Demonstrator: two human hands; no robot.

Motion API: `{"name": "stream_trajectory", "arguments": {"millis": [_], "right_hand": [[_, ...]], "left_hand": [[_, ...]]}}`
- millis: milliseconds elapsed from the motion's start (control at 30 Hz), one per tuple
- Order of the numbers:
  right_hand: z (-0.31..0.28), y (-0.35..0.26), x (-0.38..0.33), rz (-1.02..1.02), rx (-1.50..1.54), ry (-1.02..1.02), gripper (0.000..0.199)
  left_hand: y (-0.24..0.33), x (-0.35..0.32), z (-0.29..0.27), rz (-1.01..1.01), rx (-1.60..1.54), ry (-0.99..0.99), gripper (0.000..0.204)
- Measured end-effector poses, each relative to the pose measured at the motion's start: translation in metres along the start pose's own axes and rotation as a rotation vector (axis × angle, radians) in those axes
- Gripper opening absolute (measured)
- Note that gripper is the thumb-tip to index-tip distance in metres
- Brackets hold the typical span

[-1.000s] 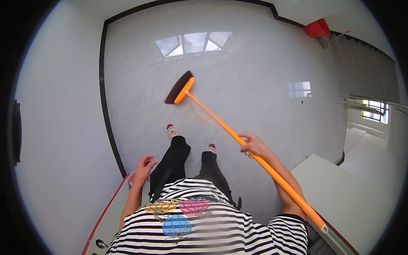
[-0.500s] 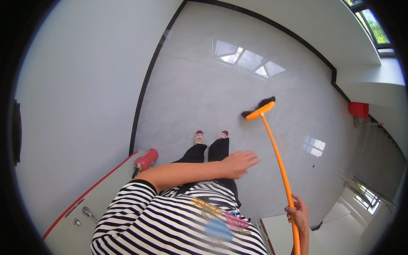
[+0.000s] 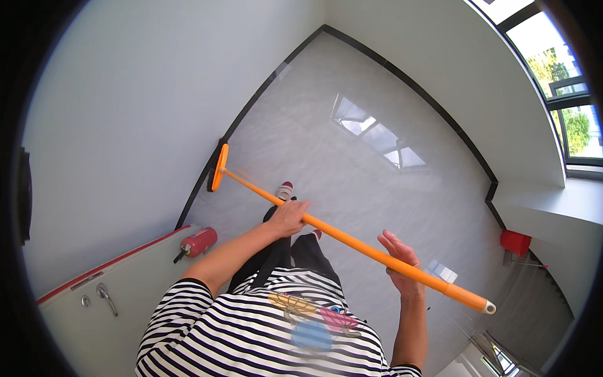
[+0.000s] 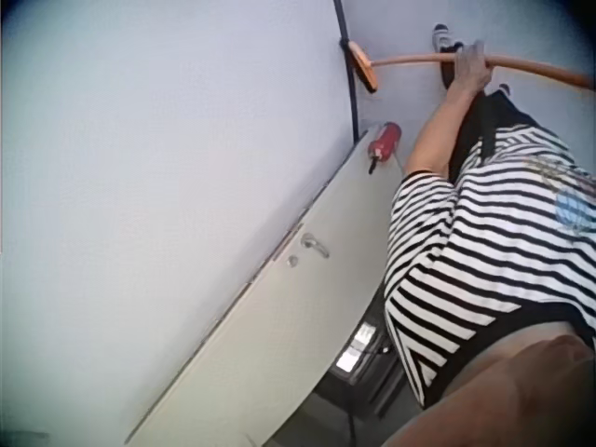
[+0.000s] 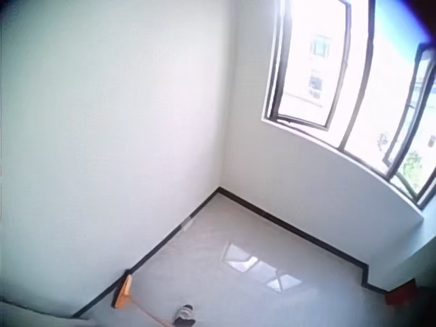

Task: The person sweeps a tiled floor with an orange broom, moving debris toward a dustpan. They then use the dustpan to collect the swept debris near a staircase.

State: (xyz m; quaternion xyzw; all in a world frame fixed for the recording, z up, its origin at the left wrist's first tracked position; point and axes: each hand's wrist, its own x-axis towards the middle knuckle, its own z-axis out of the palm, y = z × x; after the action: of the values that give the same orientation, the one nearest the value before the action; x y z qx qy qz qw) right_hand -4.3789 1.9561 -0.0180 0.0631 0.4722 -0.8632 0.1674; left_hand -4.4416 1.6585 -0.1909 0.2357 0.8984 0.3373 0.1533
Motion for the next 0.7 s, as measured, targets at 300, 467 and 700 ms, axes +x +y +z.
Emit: {"name": "stream_trajectory", "arguments": {"millis": [300,467,700], "right_hand": [[0.129,-0.044,0.233,-0.050,-0.211,-0.036,0.012],[0.130,-0.089,0.278,-0.269,-0.315,0.275,0.005],[0.129,-0.143,0.199,-0.436,-0.528,0.796,0.005]], "left_hand": [[-0.156,0.025,-0.029,-0.449,-0.096,0.564,0.018],[-0.189,0.170,-0.076,-0.240,-0.153,0.443,0.025],[-0.093,0.320,-0.037,0.171,-0.285,0.143,0.021]]}}
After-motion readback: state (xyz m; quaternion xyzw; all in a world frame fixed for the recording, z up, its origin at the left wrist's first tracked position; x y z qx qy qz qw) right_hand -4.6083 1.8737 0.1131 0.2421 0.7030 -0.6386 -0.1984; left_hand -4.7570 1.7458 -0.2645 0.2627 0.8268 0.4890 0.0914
